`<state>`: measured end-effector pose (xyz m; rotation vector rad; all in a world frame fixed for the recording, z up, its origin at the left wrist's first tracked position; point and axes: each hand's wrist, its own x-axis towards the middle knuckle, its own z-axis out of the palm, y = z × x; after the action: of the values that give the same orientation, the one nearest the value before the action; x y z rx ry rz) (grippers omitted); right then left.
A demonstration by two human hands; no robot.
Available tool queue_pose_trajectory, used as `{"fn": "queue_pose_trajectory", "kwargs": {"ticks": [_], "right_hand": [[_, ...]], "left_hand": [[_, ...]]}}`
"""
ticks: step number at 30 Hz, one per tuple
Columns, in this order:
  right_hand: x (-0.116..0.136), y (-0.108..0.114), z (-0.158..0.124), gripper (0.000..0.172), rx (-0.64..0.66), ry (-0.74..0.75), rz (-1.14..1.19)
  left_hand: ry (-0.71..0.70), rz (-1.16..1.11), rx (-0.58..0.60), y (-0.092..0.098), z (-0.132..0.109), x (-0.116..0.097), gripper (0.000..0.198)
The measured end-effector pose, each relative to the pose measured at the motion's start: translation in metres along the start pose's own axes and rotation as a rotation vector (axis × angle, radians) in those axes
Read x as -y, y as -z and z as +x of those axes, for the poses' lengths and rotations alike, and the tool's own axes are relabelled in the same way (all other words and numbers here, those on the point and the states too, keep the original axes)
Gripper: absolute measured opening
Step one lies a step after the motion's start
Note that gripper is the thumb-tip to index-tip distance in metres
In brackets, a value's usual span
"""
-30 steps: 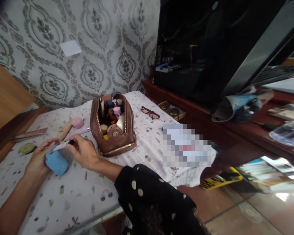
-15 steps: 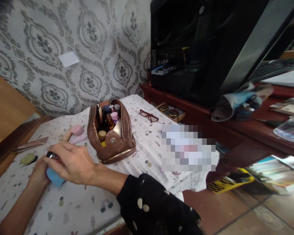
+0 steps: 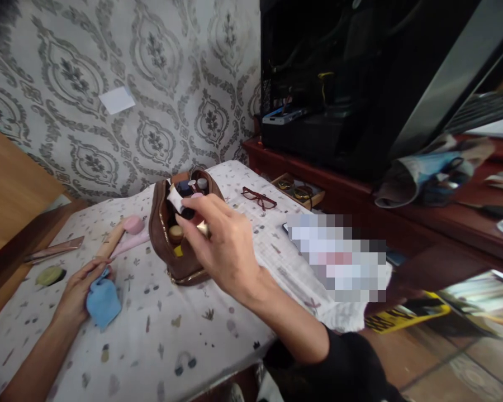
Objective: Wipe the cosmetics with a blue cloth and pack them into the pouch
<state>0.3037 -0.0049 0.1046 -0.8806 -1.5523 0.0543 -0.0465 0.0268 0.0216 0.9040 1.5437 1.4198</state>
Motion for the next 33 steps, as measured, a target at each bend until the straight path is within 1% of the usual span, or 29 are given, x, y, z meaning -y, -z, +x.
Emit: {"fn": "queue_pose_trajectory", "kwargs": {"ticks": [2,5,7,12,16,18,19,21,23,25,27,30,33], "right_hand": [[-0.008,0.001,-0.002,0.010,0.113,0.016,-0.082],[-0.014,-0.003,0.000,0.006,0.280,0.057,-0.203],[-0.014,-0.009,0.003,0.006,0.357,0.066,-0.262],[-0.008,-0.023,0.017,0.011,0.498,0.034,-0.376],[-0.003,-0.028,0.025,0.012,0.745,0.005,-0.382],[-0.003,-0.027,0.027,0.017,0.805,-0.007,-0.342],[-0.004,-0.025,0.027,0.019,0.793,-0.018,-0.316],[-0.004,-0.021,0.027,0.025,0.691,-0.056,-0.252],[-0.004,-0.017,0.028,0.028,0.531,-0.104,-0.183],[-0.003,-0.012,0.028,0.026,0.371,-0.136,-0.112],[-0.001,-0.008,0.028,0.024,0.251,-0.154,-0.032],[0.004,-0.004,0.026,0.022,0.140,-0.172,0.085],[0.013,-0.004,0.021,0.021,0.103,-0.145,0.172]], "left_hand": [[-0.001,0.001,0.007,0.001,0.001,0.001,0.055],[-0.003,0.015,0.016,0.002,0.000,0.001,0.056],[-0.007,0.023,0.028,0.001,0.000,0.000,0.055],[-0.024,0.036,0.052,0.000,-0.001,0.001,0.056],[-0.028,0.049,0.074,0.000,-0.002,0.003,0.058],[-0.026,0.052,0.084,0.001,-0.002,0.003,0.058],[-0.023,0.053,0.088,0.001,-0.003,0.003,0.058],[-0.018,0.059,0.095,0.002,-0.003,0.002,0.058],[-0.015,0.063,0.095,0.002,-0.003,0.002,0.059],[-0.015,0.064,0.092,0.001,-0.003,0.001,0.059],[-0.014,0.059,0.087,0.000,-0.003,0.001,0.058],[-0.012,0.047,0.084,-0.002,-0.004,0.000,0.057],[-0.013,0.045,0.083,-0.003,-0.004,0.000,0.057]]}}
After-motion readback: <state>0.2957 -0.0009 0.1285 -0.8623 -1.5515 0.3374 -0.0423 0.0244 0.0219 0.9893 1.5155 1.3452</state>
